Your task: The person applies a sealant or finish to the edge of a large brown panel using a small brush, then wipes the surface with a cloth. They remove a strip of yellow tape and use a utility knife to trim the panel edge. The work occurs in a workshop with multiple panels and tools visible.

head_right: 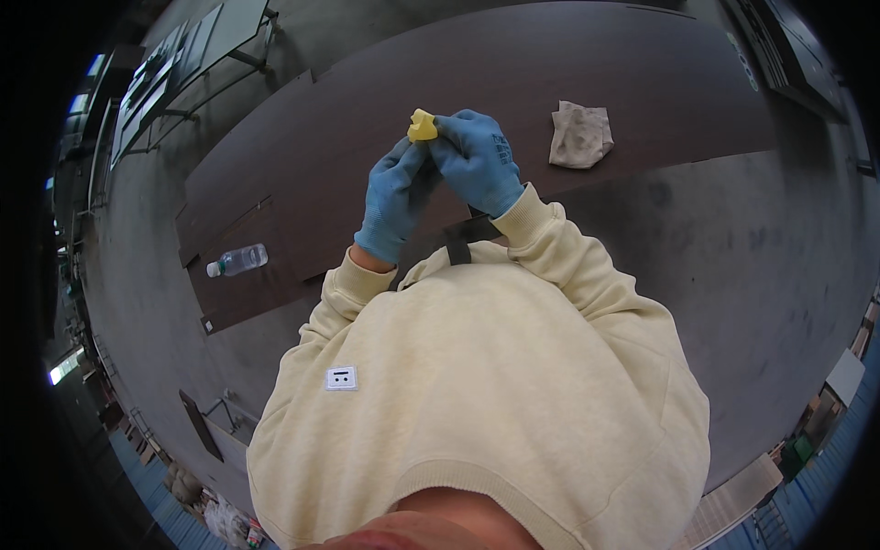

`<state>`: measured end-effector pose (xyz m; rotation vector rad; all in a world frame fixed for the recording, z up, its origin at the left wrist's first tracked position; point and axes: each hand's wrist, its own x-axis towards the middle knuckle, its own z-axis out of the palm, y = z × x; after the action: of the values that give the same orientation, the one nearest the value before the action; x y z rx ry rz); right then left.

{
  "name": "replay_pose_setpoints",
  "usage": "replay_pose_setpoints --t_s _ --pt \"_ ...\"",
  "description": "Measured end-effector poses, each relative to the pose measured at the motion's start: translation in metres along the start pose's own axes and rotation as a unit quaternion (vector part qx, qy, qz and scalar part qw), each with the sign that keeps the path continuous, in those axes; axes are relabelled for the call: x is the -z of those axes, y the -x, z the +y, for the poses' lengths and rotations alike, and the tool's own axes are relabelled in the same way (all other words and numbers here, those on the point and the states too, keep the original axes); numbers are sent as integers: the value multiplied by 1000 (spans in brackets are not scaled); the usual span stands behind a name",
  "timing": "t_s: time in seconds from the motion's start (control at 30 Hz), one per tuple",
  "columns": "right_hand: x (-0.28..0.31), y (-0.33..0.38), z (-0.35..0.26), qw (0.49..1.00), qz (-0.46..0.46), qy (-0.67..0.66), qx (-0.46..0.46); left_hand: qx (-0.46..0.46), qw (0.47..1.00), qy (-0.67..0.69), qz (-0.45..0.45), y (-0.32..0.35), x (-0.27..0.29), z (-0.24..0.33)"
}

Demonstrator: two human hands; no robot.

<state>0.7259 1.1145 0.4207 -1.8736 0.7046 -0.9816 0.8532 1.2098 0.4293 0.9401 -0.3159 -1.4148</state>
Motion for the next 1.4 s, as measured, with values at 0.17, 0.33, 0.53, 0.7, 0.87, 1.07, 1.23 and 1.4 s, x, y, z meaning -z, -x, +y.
replay_pose_setpoints --t_s 0.17,0.33,0.53,0.7,0.87,1.07,1.23,1.4 --pt "-3 7 4 997 1 45 57 -3 996 53 -75 -2 7 3" --pt "0 6 8 969 -27 202 140 -11 993 69 -93 -12 19 -14" --pt "-1 24 -14 909 -110 389 105 52 995 -38 78 -25 30 -25" --pt "29 32 -20 962 51 266 31 31 981 -89 172 -29 43 -14" --pt "39 30 -6 986 32 155 -47 76 995 -37 61 -26 50 -8" --pt "14 26 -16 986 -4 -81 -142 42 983 -178 5 -9 12 -7" --pt "31 11 -15 894 -158 -282 -310 44 973 -213 -71 11 -7 9" --pt "33 13 -4 883 -180 -339 -269 152 946 121 -262 12 10 14"
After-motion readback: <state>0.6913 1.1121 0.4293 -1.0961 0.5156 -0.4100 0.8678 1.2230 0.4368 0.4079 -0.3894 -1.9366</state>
